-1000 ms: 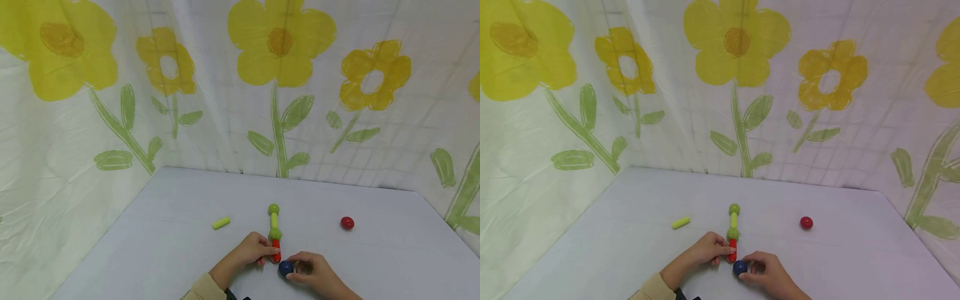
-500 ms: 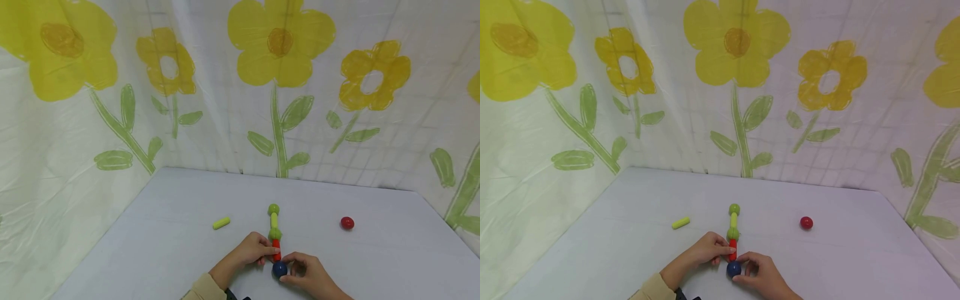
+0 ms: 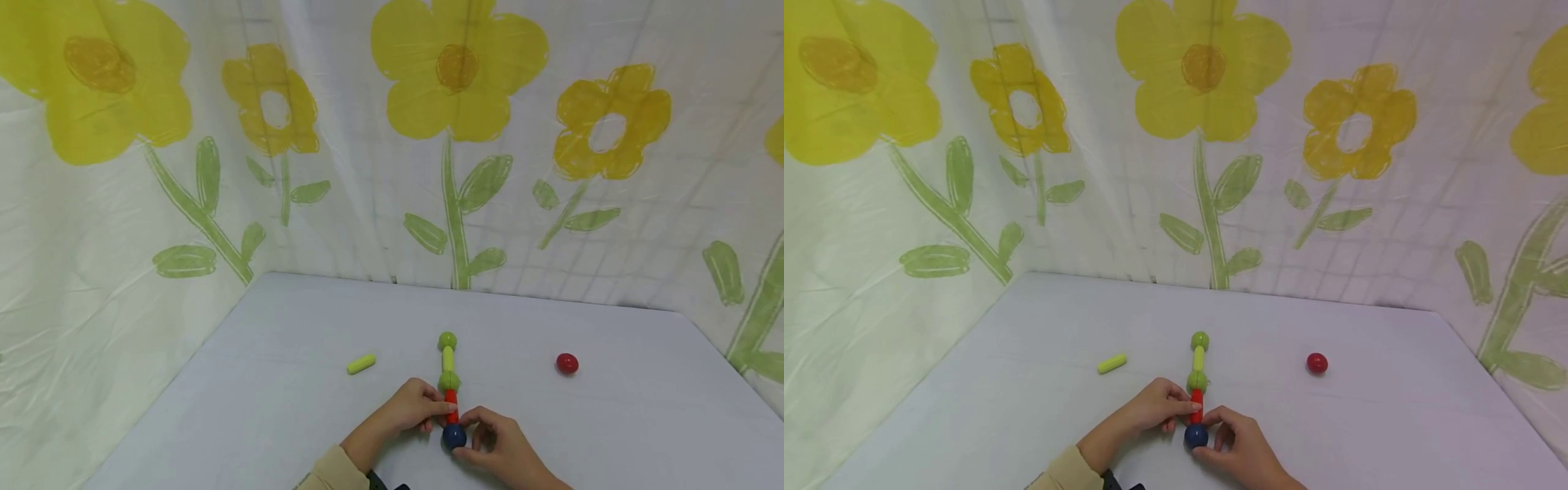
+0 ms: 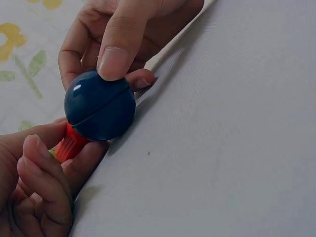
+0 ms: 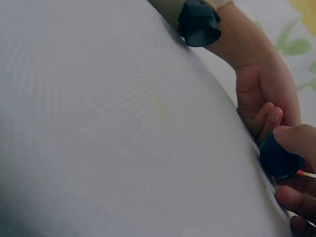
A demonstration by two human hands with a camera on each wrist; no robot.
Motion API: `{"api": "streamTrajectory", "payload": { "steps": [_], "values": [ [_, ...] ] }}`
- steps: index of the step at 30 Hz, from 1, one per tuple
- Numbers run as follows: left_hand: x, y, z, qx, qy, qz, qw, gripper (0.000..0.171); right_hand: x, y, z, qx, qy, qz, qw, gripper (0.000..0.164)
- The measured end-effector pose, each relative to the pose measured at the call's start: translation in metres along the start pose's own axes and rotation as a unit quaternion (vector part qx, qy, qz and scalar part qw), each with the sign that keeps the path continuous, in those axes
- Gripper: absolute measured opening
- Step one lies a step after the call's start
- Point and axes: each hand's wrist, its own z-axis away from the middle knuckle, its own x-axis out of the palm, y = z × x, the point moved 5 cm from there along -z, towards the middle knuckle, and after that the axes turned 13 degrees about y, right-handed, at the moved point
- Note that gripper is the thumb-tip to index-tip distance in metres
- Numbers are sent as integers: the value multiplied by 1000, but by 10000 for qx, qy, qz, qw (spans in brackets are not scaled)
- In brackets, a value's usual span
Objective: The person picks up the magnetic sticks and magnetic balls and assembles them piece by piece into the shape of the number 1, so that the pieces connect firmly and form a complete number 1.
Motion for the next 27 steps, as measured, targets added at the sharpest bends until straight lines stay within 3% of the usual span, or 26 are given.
{"api": "streamTrajectory", "payload": {
  "steps": [7,12,16,19,27],
  "values": [
    [-10,2,0,86,20,44,10000,20,3,0,0,30,95,90,9999,32],
    [-43,8,-8,482,408,-49,9980,22,5,2,-2,502,-45,59,9987,34],
    [-75,10,-13,984,998,-140,9900,27,5,3,-2,649,-121,63,9978,36],
    [-93,9,-15,1173,1336,-259,9837,34,4,4,-2,641,-125,92,9978,36],
    [-117,5,-16,1363,1454,-272,9796,39,3,6,-2,598,-173,76,9980,36]
  ]
}}
